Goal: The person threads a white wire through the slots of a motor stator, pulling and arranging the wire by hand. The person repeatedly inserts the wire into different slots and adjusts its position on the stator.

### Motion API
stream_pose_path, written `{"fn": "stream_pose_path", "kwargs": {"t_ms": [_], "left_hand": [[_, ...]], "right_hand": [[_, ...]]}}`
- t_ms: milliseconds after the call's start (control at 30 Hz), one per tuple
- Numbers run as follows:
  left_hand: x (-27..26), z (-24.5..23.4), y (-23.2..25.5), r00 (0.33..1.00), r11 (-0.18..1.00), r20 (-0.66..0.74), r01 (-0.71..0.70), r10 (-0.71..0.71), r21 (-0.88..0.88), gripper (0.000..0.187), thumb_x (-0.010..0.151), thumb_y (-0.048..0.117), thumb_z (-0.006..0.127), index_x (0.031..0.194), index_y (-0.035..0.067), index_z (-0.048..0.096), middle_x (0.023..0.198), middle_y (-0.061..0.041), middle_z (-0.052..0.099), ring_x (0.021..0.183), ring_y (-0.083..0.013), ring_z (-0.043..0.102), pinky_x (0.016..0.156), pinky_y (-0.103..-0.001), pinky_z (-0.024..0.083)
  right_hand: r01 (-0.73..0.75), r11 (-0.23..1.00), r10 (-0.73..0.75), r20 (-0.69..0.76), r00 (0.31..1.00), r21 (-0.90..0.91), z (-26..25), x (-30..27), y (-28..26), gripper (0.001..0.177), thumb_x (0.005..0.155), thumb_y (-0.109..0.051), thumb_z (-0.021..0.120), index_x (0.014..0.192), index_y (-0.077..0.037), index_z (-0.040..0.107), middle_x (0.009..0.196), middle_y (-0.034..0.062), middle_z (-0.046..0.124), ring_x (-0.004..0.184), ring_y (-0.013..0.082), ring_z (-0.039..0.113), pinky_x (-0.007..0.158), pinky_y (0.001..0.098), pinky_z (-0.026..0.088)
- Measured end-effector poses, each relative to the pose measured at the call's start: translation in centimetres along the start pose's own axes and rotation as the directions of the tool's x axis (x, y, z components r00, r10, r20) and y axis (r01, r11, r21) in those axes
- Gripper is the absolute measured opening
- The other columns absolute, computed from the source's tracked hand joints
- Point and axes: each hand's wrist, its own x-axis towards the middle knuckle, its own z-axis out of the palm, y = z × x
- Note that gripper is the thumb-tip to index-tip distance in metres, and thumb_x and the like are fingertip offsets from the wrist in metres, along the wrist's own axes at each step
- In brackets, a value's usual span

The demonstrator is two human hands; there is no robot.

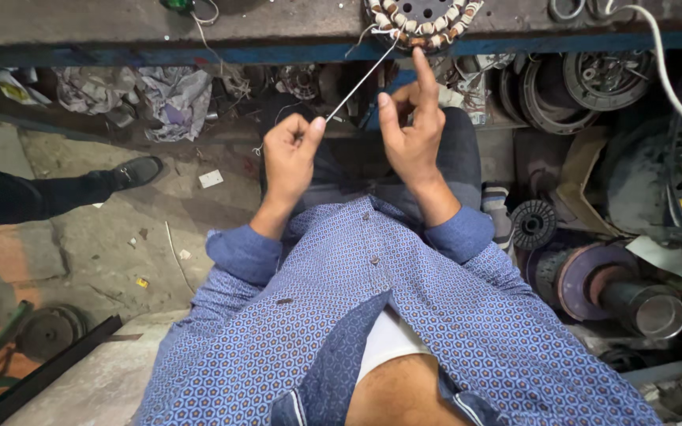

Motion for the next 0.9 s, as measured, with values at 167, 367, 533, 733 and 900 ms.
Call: {"fn": "stream_pose_path", "kwargs": {"t_ms": [167,367,533,733,900], "left_hand": [[-1.8,-0.8,0.2,0.998,0.995,-0.042,0.052,-0.055,-0.083,0.043,0.101,0.02,0.071,0.07,0.008,0.043,0.065,0.009,0.04,0.061,-0.0014,0.032,0.053,-0.024,0.026],[-2.3,-2.2,0.1,0.996,0.988,-0.076,-0.066,0.056,-0.141,0.041,0.102,0.015,0.071,0.073,0.008,0.043,0.074,0.007,0.039,0.069,-0.0025,0.032,0.061,-0.025,0.027],[-3.0,-2.2,-0.4,0.993,0.989,-0.111,-0.054,0.038,-0.14,0.043,0.101,0.015,0.072,0.072,0.008,0.041,0.072,0.008,0.037,0.067,-0.0029,0.03,0.06,-0.025,0.025],[-3.6,-2.3,-1.0,0.983,0.976,-0.063,-0.164,0.174,0.143,0.042,0.097,0.011,0.07,0.07,0.004,0.039,0.066,0.002,0.036,0.063,-0.0067,0.034,0.056,-0.031,0.028],[-3.1,0.2,-3.6,0.993,0.992,0.087,-0.085,0.078,0.089,0.043,0.095,0.01,0.068,0.066,0.004,0.036,0.061,0.001,0.033,0.058,-0.0071,0.032,0.053,-0.033,0.027]], "right_hand": [[-0.016,0.999,0.016,0.011,1.0,-0.027,-0.1,0.4,0.0,0.066,0.11,-0.005,0.071,0.164,-0.013,0.034,0.078,0.0046,0.063,0.067,0.0137,0.062,0.068,0.0262,0.05],[0.031,0.987,-0.013,0.117,0.993,-0.16,0.1,2.6,-0.9,0.073,0.107,-0.009,0.074,0.165,-0.015,0.03,0.081,0.0062,0.065,0.069,0.0192,0.067,0.069,0.0332,0.053],[0.012,0.992,0.004,0.127,0.992,-0.128,0.3,2.5,-1.2,0.074,0.107,-0.01,0.074,0.165,-0.017,0.029,0.079,0.0048,0.065,0.066,0.0194,0.065,0.066,0.0327,0.053],[0.072,0.982,-0.054,0.107,0.993,-0.174,0.4,1.7,-0.9,0.072,0.107,-0.01,0.075,0.162,-0.015,0.029,0.079,0.0033,0.064,0.065,0.0171,0.064,0.065,0.0312,0.053],[0.017,0.994,-0.01,0.062,0.998,-0.105,1.0,0.3,0.3,0.068,0.105,-0.009,0.074,0.162,-0.012,0.036,0.093,0.0055,0.066,0.073,0.0147,0.064,0.069,0.0288,0.055]]}}
